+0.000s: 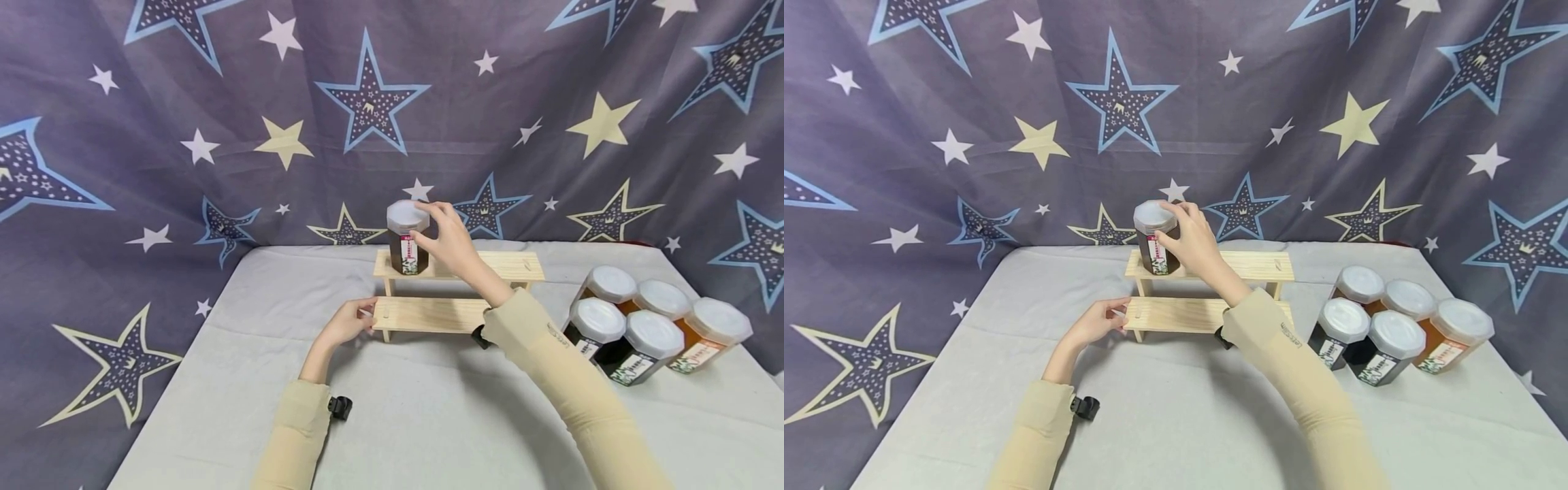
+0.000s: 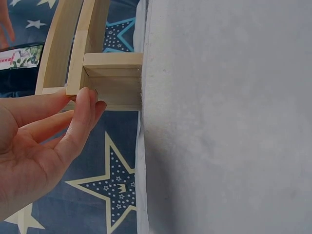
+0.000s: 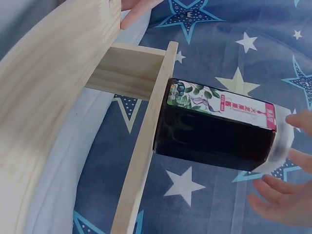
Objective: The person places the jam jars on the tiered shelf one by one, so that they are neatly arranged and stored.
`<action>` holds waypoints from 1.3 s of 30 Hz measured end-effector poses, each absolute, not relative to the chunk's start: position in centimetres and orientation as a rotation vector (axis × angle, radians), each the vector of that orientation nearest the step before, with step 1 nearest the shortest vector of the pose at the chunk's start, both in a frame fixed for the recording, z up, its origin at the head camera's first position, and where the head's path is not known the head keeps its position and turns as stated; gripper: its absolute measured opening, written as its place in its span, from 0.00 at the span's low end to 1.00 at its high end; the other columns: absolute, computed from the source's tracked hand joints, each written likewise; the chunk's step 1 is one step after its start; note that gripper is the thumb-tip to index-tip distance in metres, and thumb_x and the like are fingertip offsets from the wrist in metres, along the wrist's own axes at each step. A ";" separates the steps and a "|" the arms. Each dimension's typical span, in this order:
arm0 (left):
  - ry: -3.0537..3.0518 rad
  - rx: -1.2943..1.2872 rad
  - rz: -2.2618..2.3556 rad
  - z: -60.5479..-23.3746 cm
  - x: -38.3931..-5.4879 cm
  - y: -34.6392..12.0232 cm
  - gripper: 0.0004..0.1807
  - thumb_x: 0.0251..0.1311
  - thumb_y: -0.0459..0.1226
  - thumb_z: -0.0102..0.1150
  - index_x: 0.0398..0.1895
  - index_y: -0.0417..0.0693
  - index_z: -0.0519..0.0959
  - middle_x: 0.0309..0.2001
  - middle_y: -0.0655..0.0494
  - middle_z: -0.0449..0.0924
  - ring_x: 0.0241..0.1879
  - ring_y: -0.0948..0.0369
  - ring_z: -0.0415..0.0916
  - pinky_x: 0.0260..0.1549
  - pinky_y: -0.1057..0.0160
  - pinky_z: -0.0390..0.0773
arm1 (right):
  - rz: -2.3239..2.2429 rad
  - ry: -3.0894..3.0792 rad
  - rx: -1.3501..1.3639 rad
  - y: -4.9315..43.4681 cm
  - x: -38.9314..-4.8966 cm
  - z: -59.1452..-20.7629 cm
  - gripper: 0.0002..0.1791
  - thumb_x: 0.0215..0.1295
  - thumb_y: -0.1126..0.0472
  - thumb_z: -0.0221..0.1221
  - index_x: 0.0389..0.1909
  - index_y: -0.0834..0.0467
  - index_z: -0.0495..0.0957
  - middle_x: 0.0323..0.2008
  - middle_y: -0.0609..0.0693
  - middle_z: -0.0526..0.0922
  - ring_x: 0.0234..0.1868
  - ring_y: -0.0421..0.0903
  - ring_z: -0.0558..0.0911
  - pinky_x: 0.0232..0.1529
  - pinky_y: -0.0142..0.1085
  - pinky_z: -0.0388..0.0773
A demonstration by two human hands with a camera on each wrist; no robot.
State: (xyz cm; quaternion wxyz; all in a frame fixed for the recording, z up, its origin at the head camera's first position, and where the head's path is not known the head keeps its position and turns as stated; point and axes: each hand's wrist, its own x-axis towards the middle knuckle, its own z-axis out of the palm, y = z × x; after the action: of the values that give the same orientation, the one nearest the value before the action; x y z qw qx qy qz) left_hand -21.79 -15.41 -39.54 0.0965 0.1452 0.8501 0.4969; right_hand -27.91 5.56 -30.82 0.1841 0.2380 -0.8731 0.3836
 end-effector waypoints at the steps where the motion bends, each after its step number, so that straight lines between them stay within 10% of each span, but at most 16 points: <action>1: 2.517 0.427 1.475 -39.5 -21.8 -15.4 0.25 0.52 0.21 0.46 0.56 0.20 0.60 0.41 0.28 0.71 0.31 0.36 0.74 0.33 0.44 0.73 | 1.083 -2.455 0.669 5.7 -27.8 -30.8 0.27 0.55 0.59 0.59 0.58 0.59 0.67 0.53 0.62 0.66 0.54 0.56 0.66 0.52 0.48 0.65; 39: 2.524 0.405 1.461 -40.5 -22.5 -15.8 0.25 0.52 0.22 0.47 0.56 0.21 0.60 0.41 0.29 0.71 0.30 0.37 0.74 0.34 0.45 0.74 | 1.058 -2.449 0.719 13.1 -21.5 -32.1 0.21 0.56 0.61 0.59 0.51 0.60 0.72 0.50 0.59 0.70 0.53 0.55 0.68 0.53 0.50 0.64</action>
State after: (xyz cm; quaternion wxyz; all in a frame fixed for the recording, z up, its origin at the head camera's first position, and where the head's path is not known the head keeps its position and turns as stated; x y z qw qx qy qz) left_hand -22.52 -15.75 -40.47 0.0983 0.1369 0.8531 0.4939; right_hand -21.54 13.13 -32.07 0.1882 0.2556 -0.8705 0.3762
